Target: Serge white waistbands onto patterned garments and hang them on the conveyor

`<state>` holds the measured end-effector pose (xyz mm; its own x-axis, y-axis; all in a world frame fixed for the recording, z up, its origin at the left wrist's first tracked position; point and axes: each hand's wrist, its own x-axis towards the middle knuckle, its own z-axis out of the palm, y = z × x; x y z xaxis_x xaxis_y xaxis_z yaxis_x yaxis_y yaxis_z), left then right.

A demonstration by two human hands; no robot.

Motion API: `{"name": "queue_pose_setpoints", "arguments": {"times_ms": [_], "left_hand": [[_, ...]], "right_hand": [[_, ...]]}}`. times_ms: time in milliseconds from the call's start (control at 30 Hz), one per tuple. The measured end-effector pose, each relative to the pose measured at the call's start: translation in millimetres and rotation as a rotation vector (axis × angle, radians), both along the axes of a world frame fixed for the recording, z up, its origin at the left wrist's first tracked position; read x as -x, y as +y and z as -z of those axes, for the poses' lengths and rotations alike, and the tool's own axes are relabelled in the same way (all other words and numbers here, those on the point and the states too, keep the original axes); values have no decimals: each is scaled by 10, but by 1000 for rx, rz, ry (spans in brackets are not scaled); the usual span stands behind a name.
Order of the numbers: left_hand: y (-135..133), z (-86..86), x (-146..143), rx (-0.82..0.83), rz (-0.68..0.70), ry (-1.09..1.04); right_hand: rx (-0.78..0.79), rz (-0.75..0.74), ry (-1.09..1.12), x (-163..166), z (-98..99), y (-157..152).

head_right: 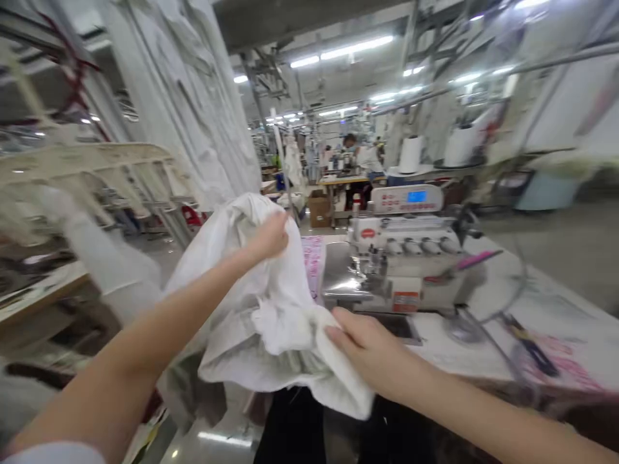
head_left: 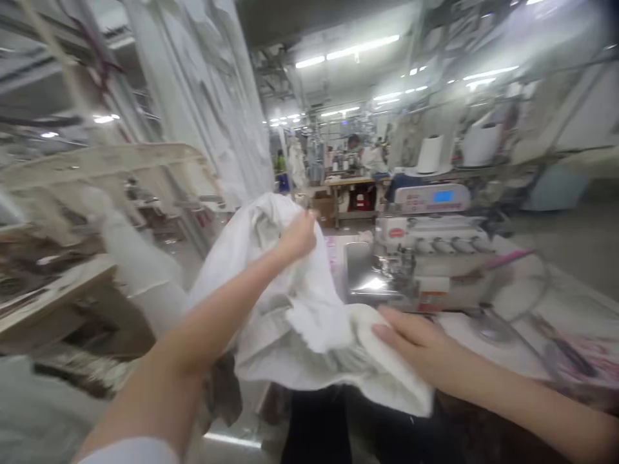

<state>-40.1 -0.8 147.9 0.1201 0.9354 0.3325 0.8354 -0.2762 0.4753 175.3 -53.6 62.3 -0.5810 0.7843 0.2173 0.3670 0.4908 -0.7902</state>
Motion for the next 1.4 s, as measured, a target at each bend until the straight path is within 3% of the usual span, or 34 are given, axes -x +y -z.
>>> {"name": "queue_pose_setpoints", "arguments": {"times_ms": [67,100,133,233,300,367,467,533,600,700,767,867,967,1033,1167,1400], "left_hand": [[-72,404,-11,189,203,-49],[-147,612,23,359,346,-116],[-234,807,73,448,374,-222],[-478,1233,227,416,235,-379],[-574,1353,306,391,117,-434],[-613,1342,395,480,54,-572],[-585,1099,591,513,-25,-599],[-493,837,711,363,-38,-293],[-307,576,741,177,-20,146],[144,358,523,-12,-44,619],[482,391,228,-86,-39,651],[861,673,-255,-110,41,494],[1021,1014,-563,-65,78,402],[1071,1152,-643,-58,78,349],[1229,1185,-682,-59,93,266],[1566,1138,-764,-26,103,185]], "right_hand": [[103,-25,7,110,69,106],[161,-33,43,183,117,176],[206,-26,81,254,167,246],[272,4,149,402,281,414],[275,9,201,432,300,474],[327,-15,245,417,296,488],[528,-77,232,373,349,411],[678,-134,252,384,452,316],[767,-157,350,454,574,237],[753,-48,568,616,708,250],[696,77,685,686,774,337],[656,229,738,640,905,446],[664,271,720,443,1056,431],[654,260,708,293,1112,393],[652,272,638,93,1073,452],[480,348,644,19,985,780]]}}
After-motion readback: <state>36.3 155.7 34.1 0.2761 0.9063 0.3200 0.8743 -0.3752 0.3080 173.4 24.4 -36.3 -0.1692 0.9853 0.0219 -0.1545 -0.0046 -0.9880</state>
